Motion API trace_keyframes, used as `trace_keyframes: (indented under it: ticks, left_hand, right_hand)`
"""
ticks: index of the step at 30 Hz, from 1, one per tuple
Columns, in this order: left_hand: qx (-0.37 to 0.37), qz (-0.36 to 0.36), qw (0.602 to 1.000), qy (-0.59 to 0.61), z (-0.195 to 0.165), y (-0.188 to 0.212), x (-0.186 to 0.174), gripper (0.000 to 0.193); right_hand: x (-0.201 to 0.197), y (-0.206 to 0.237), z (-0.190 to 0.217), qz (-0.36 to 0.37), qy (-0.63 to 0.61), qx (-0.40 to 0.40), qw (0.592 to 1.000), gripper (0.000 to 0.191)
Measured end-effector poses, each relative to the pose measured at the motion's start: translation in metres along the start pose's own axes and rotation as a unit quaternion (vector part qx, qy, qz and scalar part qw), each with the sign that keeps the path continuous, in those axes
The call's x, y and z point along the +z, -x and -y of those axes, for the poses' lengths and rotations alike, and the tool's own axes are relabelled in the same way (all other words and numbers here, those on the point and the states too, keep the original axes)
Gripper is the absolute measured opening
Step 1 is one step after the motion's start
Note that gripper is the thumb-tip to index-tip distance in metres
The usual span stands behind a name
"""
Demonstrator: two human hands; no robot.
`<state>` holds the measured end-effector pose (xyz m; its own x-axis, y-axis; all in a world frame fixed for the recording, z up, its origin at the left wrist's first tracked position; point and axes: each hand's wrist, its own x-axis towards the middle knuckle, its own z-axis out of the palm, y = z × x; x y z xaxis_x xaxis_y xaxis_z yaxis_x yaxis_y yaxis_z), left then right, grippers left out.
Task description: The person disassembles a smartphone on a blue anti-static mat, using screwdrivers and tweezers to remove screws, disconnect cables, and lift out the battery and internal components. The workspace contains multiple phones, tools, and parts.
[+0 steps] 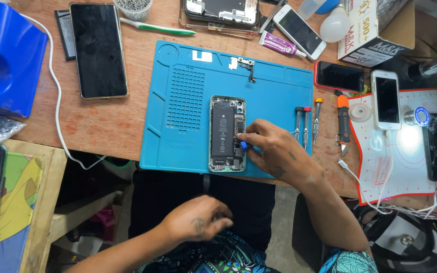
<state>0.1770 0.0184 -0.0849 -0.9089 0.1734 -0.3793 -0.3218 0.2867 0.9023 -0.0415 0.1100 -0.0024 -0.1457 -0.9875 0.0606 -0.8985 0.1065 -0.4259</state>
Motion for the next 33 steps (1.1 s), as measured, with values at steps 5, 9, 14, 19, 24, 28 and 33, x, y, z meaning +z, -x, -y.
trace_keyframes:
  ticks: [5,9,14,19,24,28,33]
  left_hand:
    - [0.146,-0.097,0.984,-0.028,-0.041,0.025,-0.023,0.021]
    - [0.199,-0.234,0.951,-0.038,-0.055,0.019,-0.055,0.016]
    - [0.149,-0.344,0.925,-0.07,-0.058,-0.004,-0.074,0.015]
    - [0.195,-0.402,0.886,-0.121,-0.058,-0.029,-0.073,0.016]
    - [0.202,-0.387,0.886,-0.157,-0.06,-0.046,-0.072,0.017]
    - [0.181,-0.374,0.89,-0.185,-0.062,-0.051,-0.076,0.009]
    - [0.221,-0.38,0.88,-0.179,-0.059,-0.046,-0.088,0.003]
  right_hand:
    - [0.003,0.006,0.001,-0.007,0.013,-0.021,1.0,0.036]
    - [0.006,0.01,0.0,-0.036,0.025,-0.04,0.998,0.037]
    - [0.01,0.017,-0.008,-0.052,-0.01,-0.013,0.999,0.034]
    - [0.022,0.022,-0.019,-0.105,-0.069,0.02,0.992,0.043]
    - [0.029,0.027,-0.027,-0.14,-0.092,0.019,0.986,0.048]
    - [0.033,0.029,-0.026,-0.175,-0.119,0.019,0.977,0.047]
    - [0.037,0.024,-0.029,-0.219,-0.109,-0.028,0.969,0.037]
